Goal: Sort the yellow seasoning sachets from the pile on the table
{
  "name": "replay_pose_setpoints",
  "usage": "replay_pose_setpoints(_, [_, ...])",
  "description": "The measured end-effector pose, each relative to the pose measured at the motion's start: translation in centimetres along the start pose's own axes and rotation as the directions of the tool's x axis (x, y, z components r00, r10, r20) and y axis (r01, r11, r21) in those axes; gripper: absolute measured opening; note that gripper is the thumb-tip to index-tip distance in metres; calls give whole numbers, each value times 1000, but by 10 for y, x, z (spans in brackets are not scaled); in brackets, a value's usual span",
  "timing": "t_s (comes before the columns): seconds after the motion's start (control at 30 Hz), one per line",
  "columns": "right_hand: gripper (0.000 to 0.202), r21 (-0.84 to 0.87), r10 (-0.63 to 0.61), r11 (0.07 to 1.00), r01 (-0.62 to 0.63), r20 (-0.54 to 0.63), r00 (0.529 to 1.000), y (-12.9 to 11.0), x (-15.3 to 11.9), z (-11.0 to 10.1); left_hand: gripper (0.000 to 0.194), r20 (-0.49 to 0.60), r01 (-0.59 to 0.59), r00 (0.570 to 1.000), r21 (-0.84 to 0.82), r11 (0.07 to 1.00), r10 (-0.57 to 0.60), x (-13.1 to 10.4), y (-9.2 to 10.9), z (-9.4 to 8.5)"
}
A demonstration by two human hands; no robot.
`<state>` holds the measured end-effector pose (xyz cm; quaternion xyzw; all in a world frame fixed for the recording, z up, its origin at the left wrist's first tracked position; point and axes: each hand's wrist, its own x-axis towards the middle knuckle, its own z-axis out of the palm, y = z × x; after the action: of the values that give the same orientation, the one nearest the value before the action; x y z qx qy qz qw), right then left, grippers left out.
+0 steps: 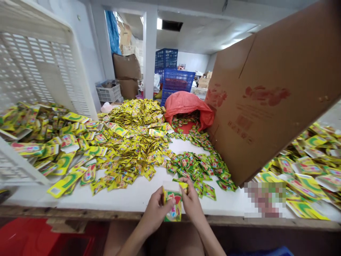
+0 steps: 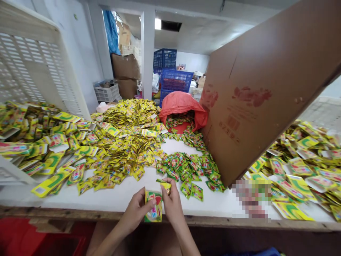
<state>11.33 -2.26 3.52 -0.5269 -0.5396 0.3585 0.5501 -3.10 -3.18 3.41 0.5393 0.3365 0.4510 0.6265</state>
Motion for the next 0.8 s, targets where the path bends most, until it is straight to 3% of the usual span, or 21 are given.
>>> replay_pose_setpoints(0.1, [26, -43, -2, 999, -5, -152, 988, -11, 9, -9, 39, 55, 38, 998, 3, 999, -38, 0, -1, -15])
replay_pose_setpoints(0.17, [27, -60, -54, 997, 45, -162, 985, -21, 16, -9, 37, 117, 43, 992, 29, 999, -46, 3, -3, -24])
replay_pose_setpoints(0.27, [24, -158, -172, 971, 178, 49, 984, -26, 28, 0, 36, 199, 5, 980, 81, 997, -21, 8, -9, -33])
replay_pose_setpoints(0.37, [22, -312, -295, 878, 362, 241, 925, -17, 40, 12, 33, 200, -3, 979, 167, 986, -30, 13, -14, -41])
replay_pose_setpoints(0.5, [21, -387, -399, 755, 529, 369, 839, -5, 49, 15, 32, 195, 6, 979, 242, 970, -54, 15, -18, -51])
replay_pose_setpoints(0.6, [21, -433, -372, 675, 597, 499, 783, -6, 50, 14, 36, 202, -15, 979, 235, 972, -33, 17, -20, -55])
replay_pose_setpoints(0.8, [24, -504, -233, 576, 643, 653, 721, -22, 54, 11, 36, 208, -53, 978, 231, 972, 3, 22, -25, -50])
